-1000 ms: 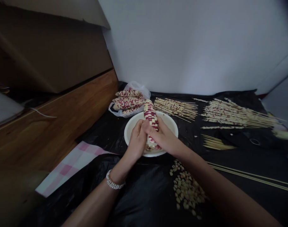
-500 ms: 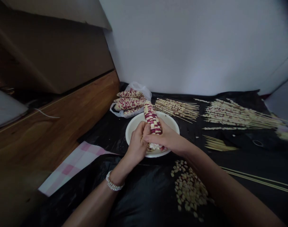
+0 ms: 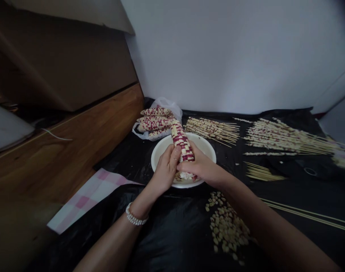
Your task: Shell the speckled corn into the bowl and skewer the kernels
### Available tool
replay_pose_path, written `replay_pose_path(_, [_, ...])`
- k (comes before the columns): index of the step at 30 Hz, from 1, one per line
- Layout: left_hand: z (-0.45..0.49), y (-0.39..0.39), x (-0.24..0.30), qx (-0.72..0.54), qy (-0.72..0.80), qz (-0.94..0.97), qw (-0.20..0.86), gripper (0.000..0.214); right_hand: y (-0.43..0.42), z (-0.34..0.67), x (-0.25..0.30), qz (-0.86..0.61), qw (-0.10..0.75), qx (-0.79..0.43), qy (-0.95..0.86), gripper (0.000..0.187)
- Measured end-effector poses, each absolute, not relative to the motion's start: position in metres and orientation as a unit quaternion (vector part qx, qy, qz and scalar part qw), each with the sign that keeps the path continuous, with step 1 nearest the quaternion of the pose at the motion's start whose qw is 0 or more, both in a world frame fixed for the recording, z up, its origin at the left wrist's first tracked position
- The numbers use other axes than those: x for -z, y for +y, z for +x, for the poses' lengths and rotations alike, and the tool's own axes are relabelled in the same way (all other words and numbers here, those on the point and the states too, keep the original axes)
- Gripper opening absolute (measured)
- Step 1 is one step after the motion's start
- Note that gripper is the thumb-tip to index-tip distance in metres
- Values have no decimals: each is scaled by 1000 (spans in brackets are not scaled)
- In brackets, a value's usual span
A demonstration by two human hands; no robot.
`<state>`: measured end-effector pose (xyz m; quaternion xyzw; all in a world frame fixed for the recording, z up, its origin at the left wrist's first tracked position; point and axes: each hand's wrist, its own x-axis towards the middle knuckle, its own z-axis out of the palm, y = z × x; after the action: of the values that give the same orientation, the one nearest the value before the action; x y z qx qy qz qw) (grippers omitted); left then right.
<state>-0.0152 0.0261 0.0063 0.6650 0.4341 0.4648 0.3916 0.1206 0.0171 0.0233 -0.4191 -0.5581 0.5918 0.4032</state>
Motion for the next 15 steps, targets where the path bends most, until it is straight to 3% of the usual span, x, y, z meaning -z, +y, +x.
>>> replay_pose_path(8, [-16,23,-4,-454,437,685,365,30,15,120,-20,-413,412,-609,-537,61])
replay_pose_path(15, [-14,23,-7,-485,438,621,433,34,17,120,-18,-391,431,-636,-507,58])
